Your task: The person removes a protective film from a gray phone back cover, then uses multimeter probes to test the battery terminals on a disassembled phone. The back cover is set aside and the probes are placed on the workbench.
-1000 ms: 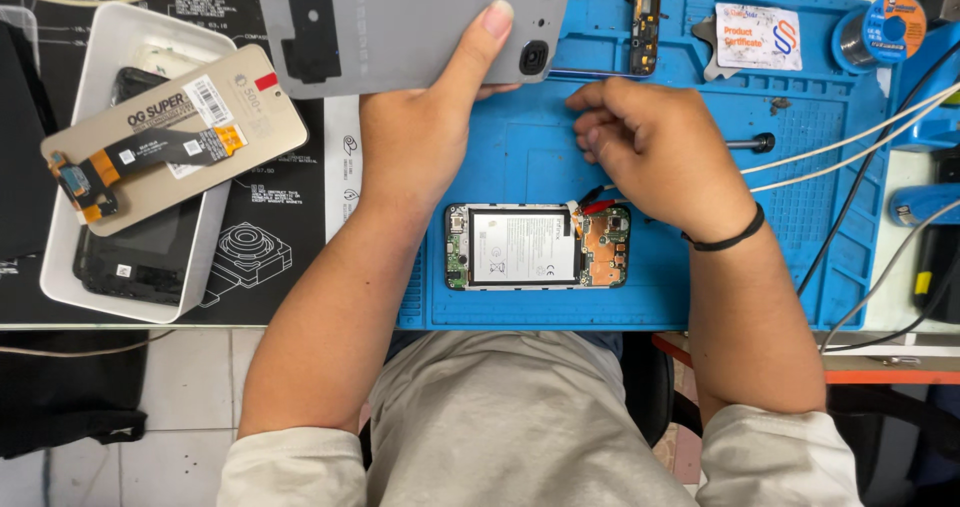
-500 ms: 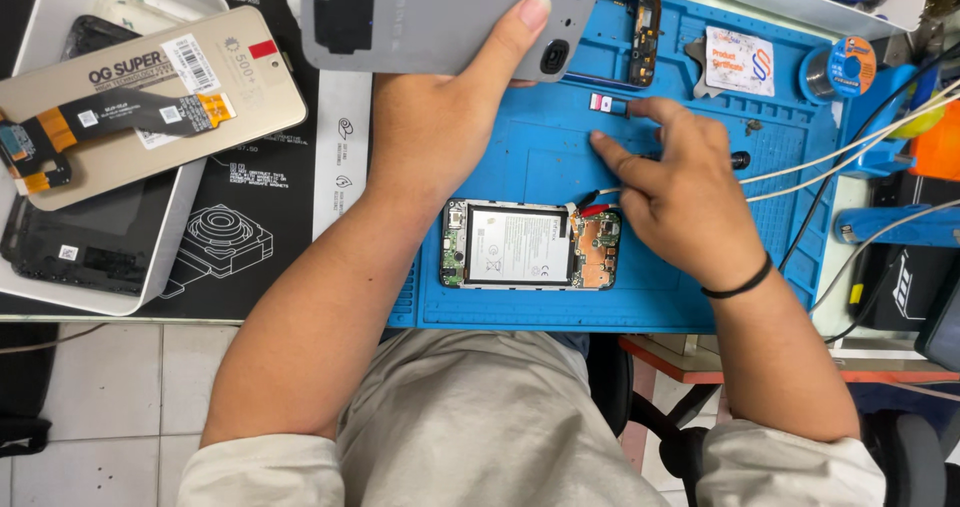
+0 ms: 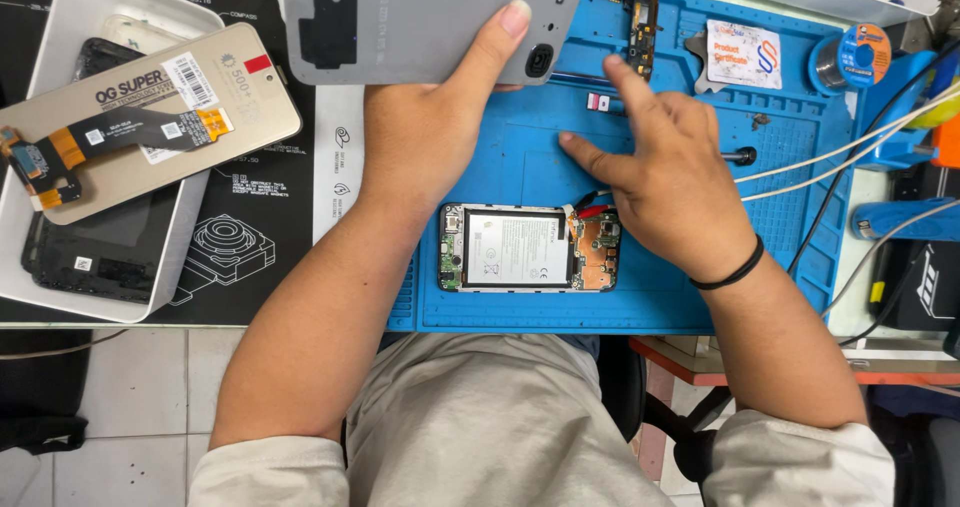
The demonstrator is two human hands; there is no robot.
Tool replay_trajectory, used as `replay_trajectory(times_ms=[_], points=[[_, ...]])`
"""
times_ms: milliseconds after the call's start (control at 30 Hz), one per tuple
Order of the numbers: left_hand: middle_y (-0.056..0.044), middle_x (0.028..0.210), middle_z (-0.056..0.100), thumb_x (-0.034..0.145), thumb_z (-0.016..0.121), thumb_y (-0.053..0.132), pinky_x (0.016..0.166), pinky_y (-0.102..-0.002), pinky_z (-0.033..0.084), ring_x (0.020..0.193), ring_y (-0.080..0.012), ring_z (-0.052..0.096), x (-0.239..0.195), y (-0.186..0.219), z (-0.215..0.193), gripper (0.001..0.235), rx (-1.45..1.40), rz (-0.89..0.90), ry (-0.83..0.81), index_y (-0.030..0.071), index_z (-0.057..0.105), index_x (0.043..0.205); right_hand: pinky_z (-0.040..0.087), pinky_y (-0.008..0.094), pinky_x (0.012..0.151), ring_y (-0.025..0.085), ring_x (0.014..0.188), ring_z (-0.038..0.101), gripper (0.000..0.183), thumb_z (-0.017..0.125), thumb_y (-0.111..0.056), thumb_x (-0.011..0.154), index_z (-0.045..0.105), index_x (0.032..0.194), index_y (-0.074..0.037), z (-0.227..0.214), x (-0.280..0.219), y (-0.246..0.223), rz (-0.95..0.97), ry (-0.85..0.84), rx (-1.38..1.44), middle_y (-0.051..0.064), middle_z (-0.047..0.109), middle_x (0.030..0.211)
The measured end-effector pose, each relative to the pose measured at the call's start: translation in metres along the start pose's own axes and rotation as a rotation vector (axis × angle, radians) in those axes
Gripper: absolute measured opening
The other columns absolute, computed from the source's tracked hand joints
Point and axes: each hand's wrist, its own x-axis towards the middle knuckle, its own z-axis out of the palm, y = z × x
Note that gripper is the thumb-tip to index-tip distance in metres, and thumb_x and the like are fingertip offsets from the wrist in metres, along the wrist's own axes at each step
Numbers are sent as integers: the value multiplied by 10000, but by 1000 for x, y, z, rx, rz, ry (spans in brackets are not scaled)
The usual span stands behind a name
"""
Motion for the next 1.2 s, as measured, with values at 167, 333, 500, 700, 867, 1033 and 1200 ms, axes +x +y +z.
replay_trajectory(times_ms=[167, 333, 500, 700, 867, 1033, 1200], points=[[-113, 1105, 762, 985, 757, 308, 827, -297, 681, 981, -155, 772, -1, -1, -1, 373, -1, 23, -3, -13, 722, 1171, 422, 430, 1046, 329, 1129, 553, 564, 673, 16, 786, 799, 1261, -261, -1, 3, 3, -5, -59, -5, 216, 445, 1609], [-111, 1095, 760, 960, 753, 312, 781, -307, 662, 958, -154, 779, 1, 1, 0, 383, -1, -13, 17, -9, 716, 1164, 418, 434, 1021, 340, 1114, 556, 489, 691, -26, 820, 799, 1228, -272, -8, 6, 4, -45, -82, 36, 208, 446, 1603], [-122, 1122, 765, 970, 754, 307, 811, -295, 668, 984, -171, 767, -1, 4, 1, 384, 59, 45, 20, -11, 722, 1183, 414, 436, 1046, 341, 1131, 565, 450, 703, -61, 810, 810, 1174, -304, -9, 5, -2, -56, -89, -4, 170, 448, 1584], [-95, 1117, 744, 955, 745, 314, 784, -310, 649, 983, -157, 776, 1, 4, 0, 396, 8, -7, 19, -1, 694, 1190, 396, 437, 1115, 345, 1202, 561, 554, 681, 47, 802, 801, 1236, -275, -16, 0, 22, -33, -43, 64, 199, 396, 1646], [-109, 1125, 752, 972, 748, 293, 774, -301, 697, 975, -165, 773, 1, 5, 1, 375, -3, -5, 7, -7, 704, 1192, 374, 459, 1150, 357, 1223, 549, 594, 682, 41, 749, 784, 1265, -237, -26, -14, 44, 38, -74, 38, 251, 361, 1670], [-107, 1146, 751, 991, 742, 275, 805, -299, 692, 995, -163, 771, -3, 5, 1, 353, -12, 11, -19, -1, 705, 1207, 370, 456, 1149, 360, 1243, 531, 532, 699, 11, 750, 807, 1199, -252, -15, -25, 42, 90, -127, -15, 220, 391, 1658], [-106, 1147, 753, 985, 742, 281, 807, -305, 650, 1002, -166, 780, -2, 3, 1, 354, 8, 10, -16, 4, 705, 1204, 370, 468, 1124, 380, 1234, 518, 508, 718, -15, 729, 820, 1167, -249, -8, -28, 38, 129, -148, -71, 219, 410, 1643]])
